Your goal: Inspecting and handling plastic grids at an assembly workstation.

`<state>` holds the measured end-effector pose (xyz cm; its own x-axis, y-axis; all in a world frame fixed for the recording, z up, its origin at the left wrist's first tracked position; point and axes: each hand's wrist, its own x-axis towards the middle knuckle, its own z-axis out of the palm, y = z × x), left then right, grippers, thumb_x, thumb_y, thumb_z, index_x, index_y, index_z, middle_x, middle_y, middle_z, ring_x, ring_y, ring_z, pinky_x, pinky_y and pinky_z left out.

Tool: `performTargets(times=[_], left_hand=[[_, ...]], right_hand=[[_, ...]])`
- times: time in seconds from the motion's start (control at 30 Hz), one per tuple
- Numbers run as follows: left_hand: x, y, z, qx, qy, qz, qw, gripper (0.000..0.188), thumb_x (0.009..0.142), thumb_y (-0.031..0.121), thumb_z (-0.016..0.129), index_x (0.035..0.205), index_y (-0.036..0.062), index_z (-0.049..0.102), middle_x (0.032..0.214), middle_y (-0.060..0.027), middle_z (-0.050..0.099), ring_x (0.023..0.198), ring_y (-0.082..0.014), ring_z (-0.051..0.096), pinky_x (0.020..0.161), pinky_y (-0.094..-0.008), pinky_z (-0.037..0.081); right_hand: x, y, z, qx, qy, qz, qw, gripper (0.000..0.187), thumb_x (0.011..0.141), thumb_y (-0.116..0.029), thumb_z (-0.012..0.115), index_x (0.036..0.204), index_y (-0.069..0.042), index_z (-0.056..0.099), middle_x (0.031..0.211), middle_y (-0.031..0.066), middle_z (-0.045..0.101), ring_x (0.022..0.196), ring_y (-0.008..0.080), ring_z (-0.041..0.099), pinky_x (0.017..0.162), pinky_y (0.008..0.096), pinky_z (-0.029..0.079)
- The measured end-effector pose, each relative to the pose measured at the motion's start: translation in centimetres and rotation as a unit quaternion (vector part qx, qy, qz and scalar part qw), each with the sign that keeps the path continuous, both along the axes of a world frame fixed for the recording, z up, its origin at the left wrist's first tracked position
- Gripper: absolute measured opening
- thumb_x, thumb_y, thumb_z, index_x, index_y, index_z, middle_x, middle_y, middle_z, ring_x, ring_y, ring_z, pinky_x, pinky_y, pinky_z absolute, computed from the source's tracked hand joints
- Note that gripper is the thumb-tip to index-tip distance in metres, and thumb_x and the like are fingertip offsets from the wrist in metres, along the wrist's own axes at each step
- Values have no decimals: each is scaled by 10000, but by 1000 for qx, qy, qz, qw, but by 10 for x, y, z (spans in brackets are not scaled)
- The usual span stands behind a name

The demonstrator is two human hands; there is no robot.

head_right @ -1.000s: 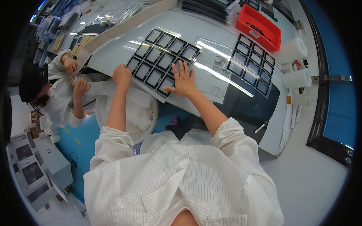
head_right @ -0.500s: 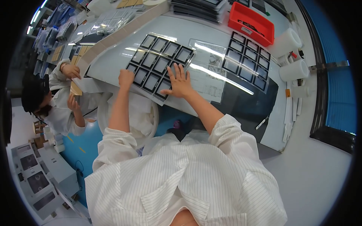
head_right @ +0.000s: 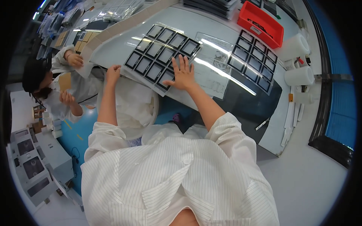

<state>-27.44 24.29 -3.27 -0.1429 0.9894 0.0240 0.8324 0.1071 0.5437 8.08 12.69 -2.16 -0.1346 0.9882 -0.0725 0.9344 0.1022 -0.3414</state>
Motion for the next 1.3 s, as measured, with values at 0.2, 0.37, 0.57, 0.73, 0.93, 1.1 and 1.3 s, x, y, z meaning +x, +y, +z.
performTargets(times=[0.2, 0.37, 0.57, 0.73, 0.93, 1.1, 1.3], left_hand=[[1, -10, -8, 2, -9, 3, 1000, 195, 847, 225, 579, 985, 136, 684, 972, -73, 678, 938, -258, 630, 806, -395, 476], [28, -19, 18, -6, 46, 45, 998, 167, 837, 241, 591, 933, 141, 684, 947, -63, 677, 922, -265, 627, 781, -419, 469], [40, -23, 26, 29, 69, 15, 997, 188, 828, 252, 588, 914, 113, 681, 901, -92, 675, 883, -291, 633, 765, -422, 477], [12, -3, 5, 41, -2, 22, 999, 245, 827, 256, 560, 892, 42, 660, 852, -149, 666, 840, -316, 634, 745, -401, 480], [13, 9, 21, 12, -106, 23, 994, 305, 827, 282, 567, 831, -18, 624, 799, -151, 671, 733, -268, 641, 698, -358, 481], [21, 2, 34, -34, -446, 30, 894, 266, 850, 265, 649, 845, 3, 599, 719, -84, 662, 659, -158, 634, 555, -242, 470], [53, -28, 58, -133, -580, -18, 803, 230, 886, 215, 641, 964, 10, 572, 850, -84, 666, 684, -142, 647, 608, -247, 553]], right_hand=[[-3, 1, 4, -15, -10, 7, 1000, 1149, 661, -786, 554, 1492, -156, 72, 1532, 191, 17, 1410, 382, -9, 1093, 567, 69], [0, 0, -1, -15, -14, 4, 1000, 1147, 667, -789, 546, 1491, -150, 68, 1529, 203, 13, 1407, 395, -11, 1094, 566, 76], [4, 2, 0, -27, -9, 3, 1000, 1149, 668, -782, 554, 1493, -152, 61, 1529, 209, 2, 1408, 398, -21, 1098, 560, 70], [-3, 4, 5, -28, -5, 15, 999, 1159, 658, -788, 557, 1494, -161, 53, 1530, 209, -2, 1410, 394, -36, 1101, 557, 63], [0, 3, 0, -29, 10, 8, 1000, 1183, 632, -809, 555, 1495, -169, 61, 1540, 181, -21, 1415, 373, -52, 1091, 581, 30], [1, 3, 5, -47, 1, 8, 999, 1172, 644, -800, 559, 1494, -176, 47, 1531, 211, -27, 1409, 396, -60, 1100, 560, 38], [9, -1, 8, -38, 14, 9, 999, 1083, 716, -721, 576, 1487, -138, 86, 1518, 239, 28, 1408, 397, 10, 1106, 529, 76]])
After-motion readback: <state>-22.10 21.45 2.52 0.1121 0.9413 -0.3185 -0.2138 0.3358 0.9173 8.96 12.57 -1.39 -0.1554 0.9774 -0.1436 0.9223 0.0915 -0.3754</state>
